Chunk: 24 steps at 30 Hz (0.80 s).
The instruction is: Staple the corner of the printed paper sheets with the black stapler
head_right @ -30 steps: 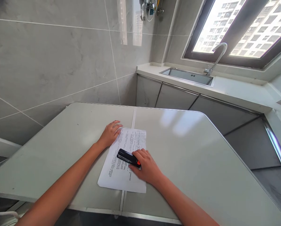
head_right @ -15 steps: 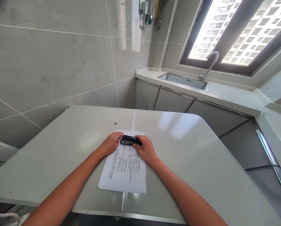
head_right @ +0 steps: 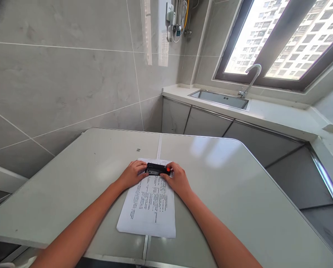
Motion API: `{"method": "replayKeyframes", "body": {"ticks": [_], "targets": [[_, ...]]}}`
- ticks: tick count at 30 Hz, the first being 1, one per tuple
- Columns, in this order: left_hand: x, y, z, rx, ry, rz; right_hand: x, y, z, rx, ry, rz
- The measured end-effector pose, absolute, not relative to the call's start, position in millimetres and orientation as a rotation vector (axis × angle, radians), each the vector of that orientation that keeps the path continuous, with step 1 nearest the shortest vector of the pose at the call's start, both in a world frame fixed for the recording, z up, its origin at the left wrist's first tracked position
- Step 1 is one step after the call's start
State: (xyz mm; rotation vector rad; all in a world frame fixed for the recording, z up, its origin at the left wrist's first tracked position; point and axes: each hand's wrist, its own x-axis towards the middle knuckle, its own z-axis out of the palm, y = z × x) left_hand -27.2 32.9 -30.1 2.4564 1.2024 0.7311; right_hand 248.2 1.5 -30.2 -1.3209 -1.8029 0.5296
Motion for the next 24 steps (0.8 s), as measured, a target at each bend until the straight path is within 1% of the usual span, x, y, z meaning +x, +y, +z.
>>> {"method": "replayKeyframes", "body": {"ticks": [5,11,15,21,24], "targets": [[-26.8,36.9,-33.9,2.289,1.158,0.823,253.4,3.6,-33.0,-1.292,-1.711,0.547],[-26.2,36.9,-26.4,2.070,1.192,0.828,252.4,4.7,-27.4,-1.266,-1.737,0.530],[-24.8,35.3,-20.2,2.035,1.195,0.806,248.2,5.2,-25.1,-1.248,-1.761,0.522],[-25.7,33.7,-16.8,2.061,1.178,0.781,231.5,7.6,-29.0,-1.187,-1.898,0.603],[-28.0,32.7,-16.8,2.045,1.172,0.792,228.9,3.6,-27.0,-1.156,-1.904,0.541]]}}
